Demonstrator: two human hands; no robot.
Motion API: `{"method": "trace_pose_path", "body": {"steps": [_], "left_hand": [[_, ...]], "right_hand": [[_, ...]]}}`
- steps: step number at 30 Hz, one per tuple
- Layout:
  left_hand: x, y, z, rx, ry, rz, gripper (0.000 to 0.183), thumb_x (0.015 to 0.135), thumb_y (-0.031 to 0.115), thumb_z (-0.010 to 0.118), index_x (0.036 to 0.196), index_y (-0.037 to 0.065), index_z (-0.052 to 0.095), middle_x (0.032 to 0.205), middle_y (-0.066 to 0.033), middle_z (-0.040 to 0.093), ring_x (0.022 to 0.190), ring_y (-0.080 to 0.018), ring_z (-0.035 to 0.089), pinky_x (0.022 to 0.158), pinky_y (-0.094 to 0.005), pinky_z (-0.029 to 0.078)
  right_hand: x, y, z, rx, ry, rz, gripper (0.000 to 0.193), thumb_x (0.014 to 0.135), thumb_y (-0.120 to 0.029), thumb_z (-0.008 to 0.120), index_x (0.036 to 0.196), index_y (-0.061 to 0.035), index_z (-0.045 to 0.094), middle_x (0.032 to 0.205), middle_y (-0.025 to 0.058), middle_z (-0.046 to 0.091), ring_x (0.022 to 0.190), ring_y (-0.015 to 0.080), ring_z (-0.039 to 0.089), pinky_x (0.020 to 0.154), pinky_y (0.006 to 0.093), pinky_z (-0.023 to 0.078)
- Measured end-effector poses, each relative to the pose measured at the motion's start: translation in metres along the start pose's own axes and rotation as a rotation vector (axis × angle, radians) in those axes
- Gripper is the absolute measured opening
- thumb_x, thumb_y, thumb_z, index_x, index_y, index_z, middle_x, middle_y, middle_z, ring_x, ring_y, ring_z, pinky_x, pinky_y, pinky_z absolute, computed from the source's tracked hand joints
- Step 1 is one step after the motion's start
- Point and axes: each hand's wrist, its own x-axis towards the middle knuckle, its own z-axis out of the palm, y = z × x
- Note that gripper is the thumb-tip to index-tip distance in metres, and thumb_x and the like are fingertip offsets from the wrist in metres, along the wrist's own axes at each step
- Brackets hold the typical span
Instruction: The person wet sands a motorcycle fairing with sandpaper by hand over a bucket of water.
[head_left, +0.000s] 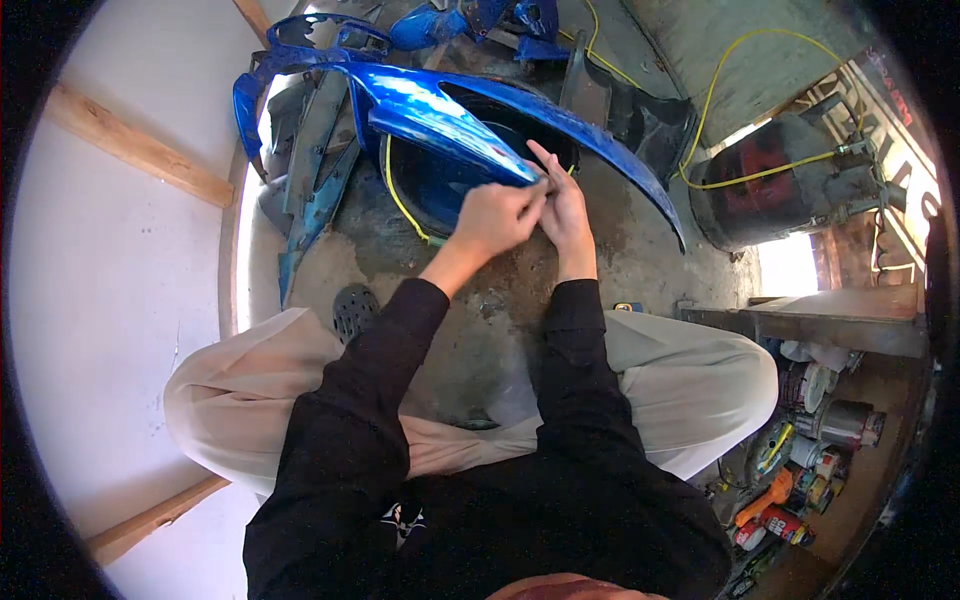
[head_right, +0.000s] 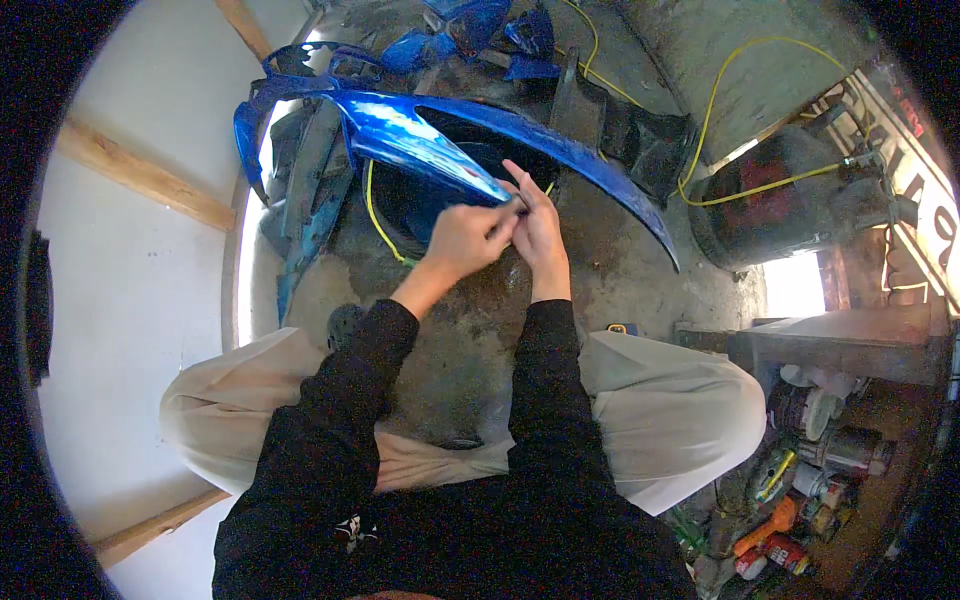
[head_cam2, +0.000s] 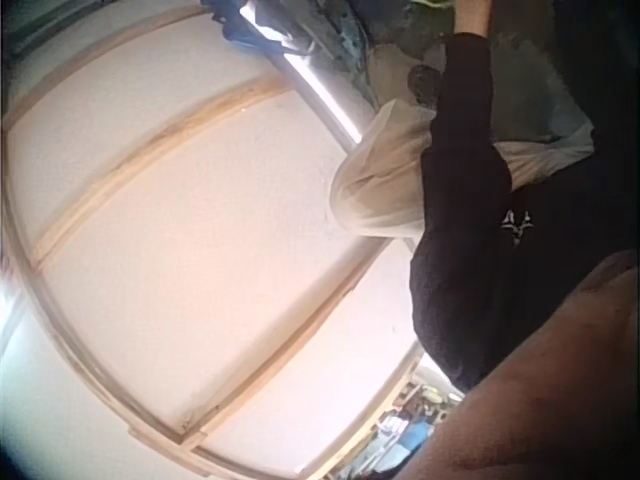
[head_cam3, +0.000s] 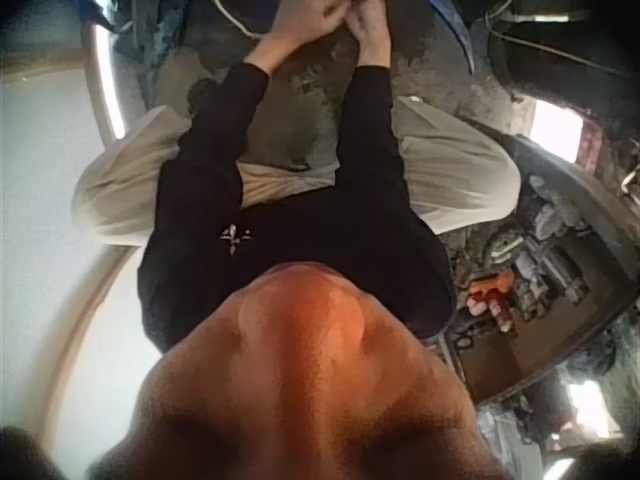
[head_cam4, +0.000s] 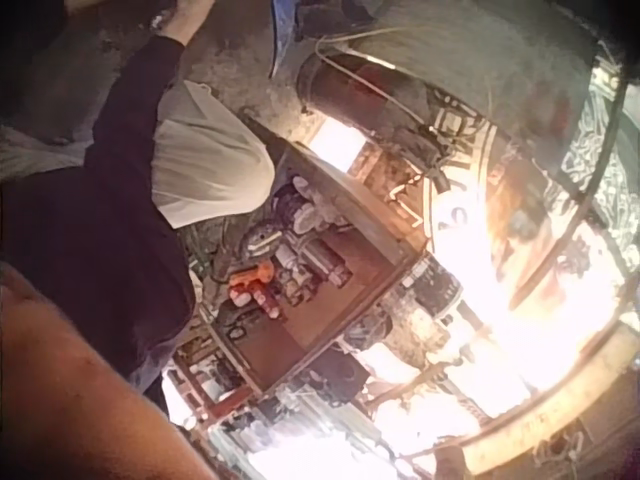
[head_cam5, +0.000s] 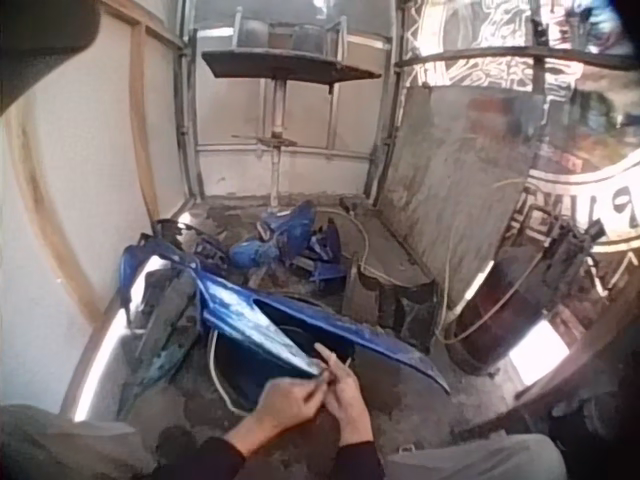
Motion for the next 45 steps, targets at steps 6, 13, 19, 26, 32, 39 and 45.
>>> {"method": "trace_pose_path", "body": {"steps": [6,13,19,26,32,39,45], "left_hand": [[0.033,-0.068,-0.063,0.251,0.131,-0.300,0.031,0.097,0.034,0.067,0.085,0.009,0.081,0.068,-0.0200,0.069,0.062,-0.0398,0.070,0.059,-0.0492,0.055],[0.028,-0.055,-0.048,0.247,0.154,-0.295,0.041,0.098,0.038,0.068,0.079,0.003,0.078,0.069,-0.0239,0.067,0.060,-0.0420,0.068,0.057,-0.0509,0.051],[0.011,-0.027,-0.027,0.135,0.011,-0.086,0.024,0.095,0.031,0.072,0.097,0.010,0.083,0.069,-0.0206,0.068,0.062,-0.0382,0.070,0.056,-0.0471,0.052],[0.031,-0.063,-0.060,0.338,0.279,-0.376,0.037,0.099,0.034,0.068,0.080,0.003,0.077,0.067,-0.0230,0.067,0.060,-0.0407,0.069,0.057,-0.0505,0.051],[-0.003,-0.003,-0.009,0.073,-0.015,0.003,0.022,0.095,0.029,0.071,0.108,0.016,0.084,0.070,-0.0174,0.070,0.061,-0.0354,0.071,0.057,-0.0461,0.055],[0.035,-0.085,-0.079,0.307,0.348,-0.331,0.034,0.100,0.033,0.065,0.083,0.007,0.080,0.067,-0.0216,0.068,0.061,-0.0413,0.069,0.057,-0.0505,0.052],[0.019,-0.030,-0.029,0.025,0.076,-0.179,0.029,0.099,0.031,0.068,0.103,0.006,0.081,0.079,-0.0248,0.071,0.073,-0.0430,0.072,0.065,-0.0471,0.055]], "right_hand": [[-0.007,-0.008,0.016,0.067,0.020,0.023,0.063,0.111,-0.046,0.052,0.158,-0.0052,0.045,0.149,0.0276,0.047,0.137,0.0410,0.052,0.115,0.0637,0.043],[-0.007,-0.007,0.019,0.066,0.032,0.016,0.065,0.110,-0.049,0.053,0.158,-0.0055,0.045,0.150,0.0295,0.045,0.138,0.0426,0.051,0.116,0.0637,0.042],[-0.001,-0.002,0.001,0.042,0.002,0.008,0.071,0.108,-0.055,0.052,0.158,-0.0052,0.045,0.152,0.0292,0.043,0.138,0.0409,0.050,0.116,0.0641,0.041],[-0.005,-0.005,0.019,0.074,-0.008,0.029,0.081,0.108,-0.063,0.043,0.160,-0.0006,0.040,0.158,0.0324,0.039,0.144,0.0439,0.045,0.119,0.0645,0.037],[-0.001,0.000,0.004,-0.020,-0.012,0.006,0.086,0.105,-0.070,0.041,0.160,-0.0037,0.042,0.151,0.0304,0.041,0.141,0.0429,0.047,0.117,0.0645,0.039],[-0.004,-0.003,0.019,0.061,-0.036,0.010,0.092,0.103,-0.072,0.041,0.160,-0.0006,0.038,0.154,0.0329,0.040,0.143,0.0441,0.047,0.118,0.0648,0.039],[-0.001,-0.002,0.006,0.064,-0.030,0.005,0.086,0.104,-0.068,0.046,0.160,-0.0033,0.040,0.157,0.0344,0.036,0.143,0.0451,0.046,0.117,0.0662,0.039]]}}
